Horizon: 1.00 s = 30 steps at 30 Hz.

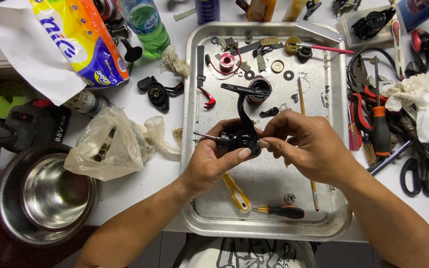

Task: Disassembling, cleaning, oiling, and reassembling a fishing reel on a workbench using various tools.

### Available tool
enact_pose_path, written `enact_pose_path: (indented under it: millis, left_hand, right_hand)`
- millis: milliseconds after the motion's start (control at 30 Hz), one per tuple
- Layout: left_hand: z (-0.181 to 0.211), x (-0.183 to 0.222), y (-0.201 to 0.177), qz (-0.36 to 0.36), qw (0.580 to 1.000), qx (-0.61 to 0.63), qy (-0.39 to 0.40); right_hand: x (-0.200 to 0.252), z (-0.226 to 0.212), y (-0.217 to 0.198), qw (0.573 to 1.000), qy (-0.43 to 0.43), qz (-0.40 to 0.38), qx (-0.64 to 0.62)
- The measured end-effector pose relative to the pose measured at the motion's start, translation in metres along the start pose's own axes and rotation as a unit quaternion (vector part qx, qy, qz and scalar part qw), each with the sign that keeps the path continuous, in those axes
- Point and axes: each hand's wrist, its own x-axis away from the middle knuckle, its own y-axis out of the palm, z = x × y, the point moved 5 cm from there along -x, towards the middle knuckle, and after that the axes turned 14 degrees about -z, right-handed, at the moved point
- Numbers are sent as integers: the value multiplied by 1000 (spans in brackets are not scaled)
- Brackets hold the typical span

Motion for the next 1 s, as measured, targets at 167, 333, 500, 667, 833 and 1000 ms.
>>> enact_pose_path:
  millis: [167,333,500,667,833,1000]
  left_hand:
    - [1,-2,-1,-5,1000,-13,-1]
    - [14,-6,-1,-37,997,23,66]
    - [25,-8,-25,40,991,25,124]
    - [37,-7,-36,79,987,32,139]
    - [43,-5,-41,92,984,20,154]
    - [41,-5,-39,98,985,-6,140]
  right_hand:
    - [-2,7,-1,1000,7,-1,0]
    - [1,-1,-5,998,-18,14,53]
    - [4,-3,-7,979,-29,37,199]
    - [3,3,9,983,40,-11,180]
    - [-4,-3,39,966,-28,-64,250]
    - [-18,3,83,894,110,-192,389]
